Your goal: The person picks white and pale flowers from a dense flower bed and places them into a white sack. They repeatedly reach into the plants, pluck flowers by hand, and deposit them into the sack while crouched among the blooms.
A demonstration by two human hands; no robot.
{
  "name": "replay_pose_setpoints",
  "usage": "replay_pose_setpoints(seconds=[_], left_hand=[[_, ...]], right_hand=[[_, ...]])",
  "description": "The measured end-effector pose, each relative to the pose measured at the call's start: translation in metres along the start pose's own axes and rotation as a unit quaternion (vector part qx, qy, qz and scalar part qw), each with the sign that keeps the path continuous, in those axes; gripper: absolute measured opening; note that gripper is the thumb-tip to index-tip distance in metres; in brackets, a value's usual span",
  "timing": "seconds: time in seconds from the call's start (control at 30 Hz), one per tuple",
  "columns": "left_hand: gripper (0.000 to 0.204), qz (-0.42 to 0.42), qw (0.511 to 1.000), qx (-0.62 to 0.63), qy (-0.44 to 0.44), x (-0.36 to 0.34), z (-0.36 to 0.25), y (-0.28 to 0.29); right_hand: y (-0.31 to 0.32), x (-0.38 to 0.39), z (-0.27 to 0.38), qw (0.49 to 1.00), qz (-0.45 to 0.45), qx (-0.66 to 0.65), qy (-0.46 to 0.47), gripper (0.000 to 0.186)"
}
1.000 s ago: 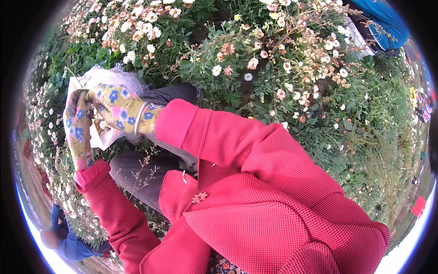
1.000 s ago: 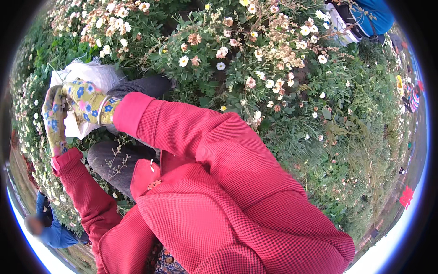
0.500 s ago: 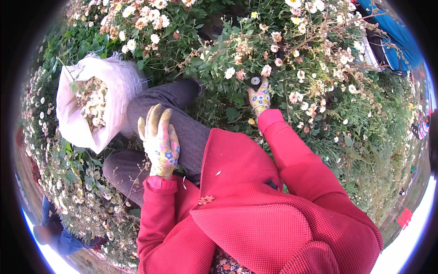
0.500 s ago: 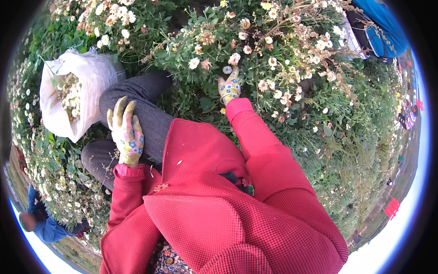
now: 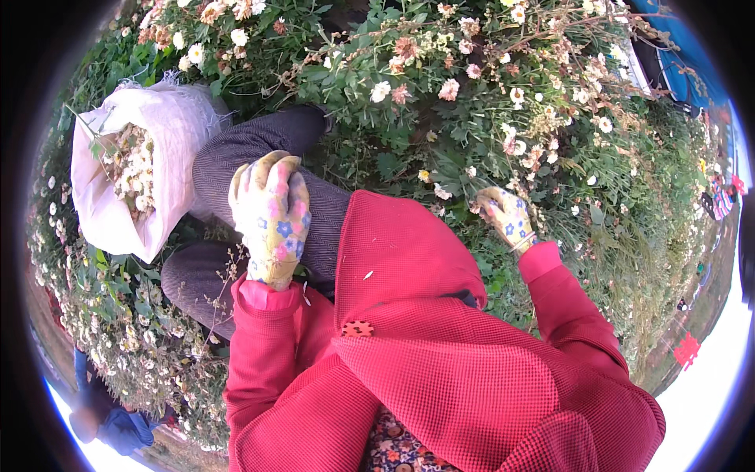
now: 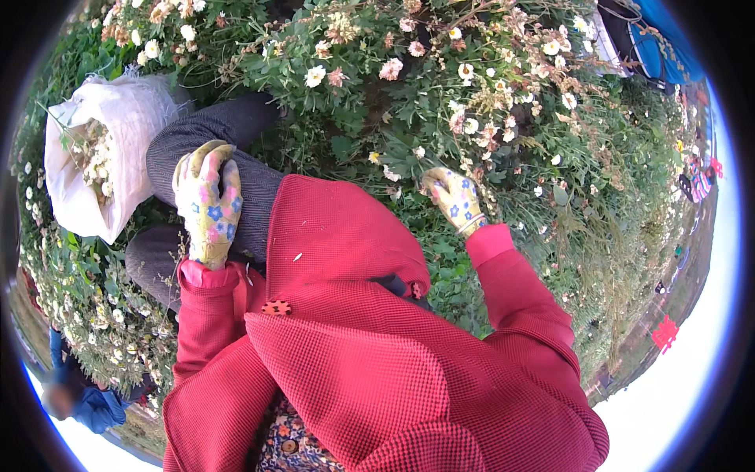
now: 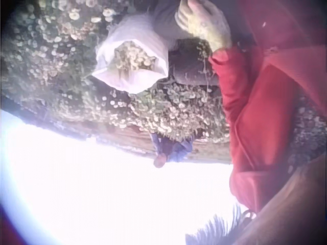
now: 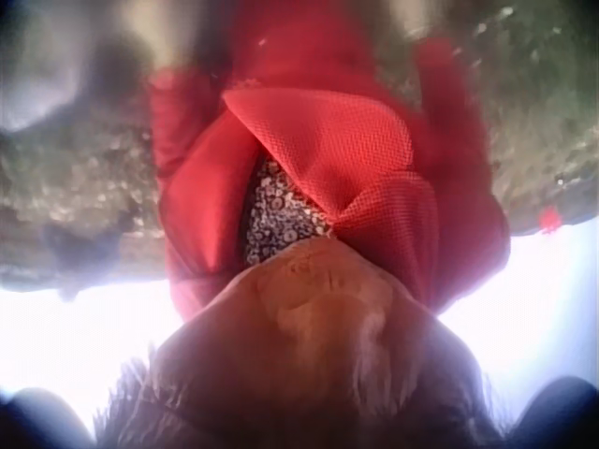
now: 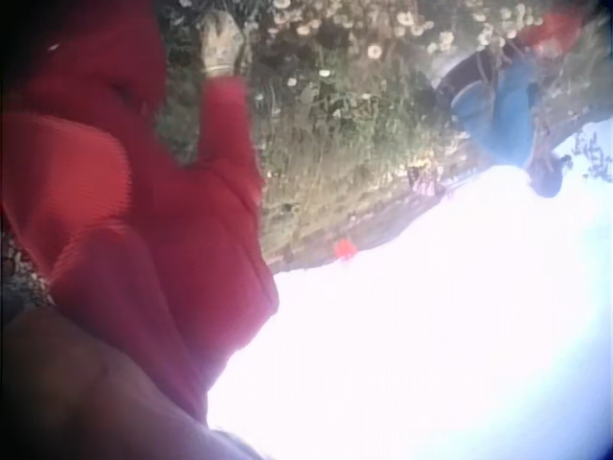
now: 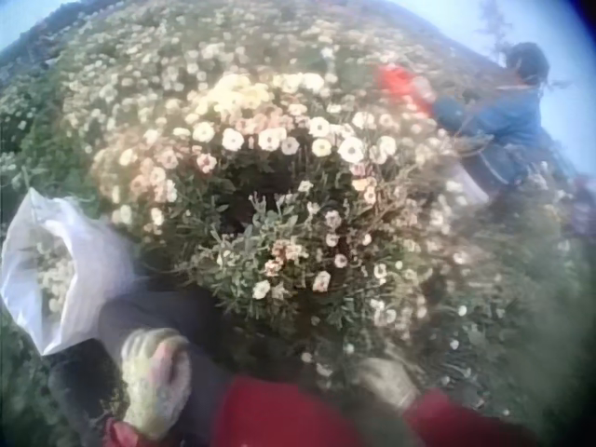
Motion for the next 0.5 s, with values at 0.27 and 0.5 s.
replay_pose_setpoints(seconds=[0.27,0.5], left_hand=[[0.027,0.578,0.792,0.164,-0.107,-0.014,-0.096,-0.168],[0.101,0.628,0.776,0.025,-0.055,0.031,-0.136,-0.249]], right_hand=[[-0.024,0.058,-0.068,0.981,-0.155,-0.033,-0.114,0.064],[-0.060,0.025,-0.047,0.955,-0.192,-0.212,-0.078,0.085]])
Point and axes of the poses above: each hand's wrist, its own x-axis away from the middle knuckle, its own y-axis out of the back of the hand, z = x × y, the point moved 4 cm from there along -x, towards the middle knuckle, and after that the axes turned 6 degrees about -z, right-handed, at the moved point
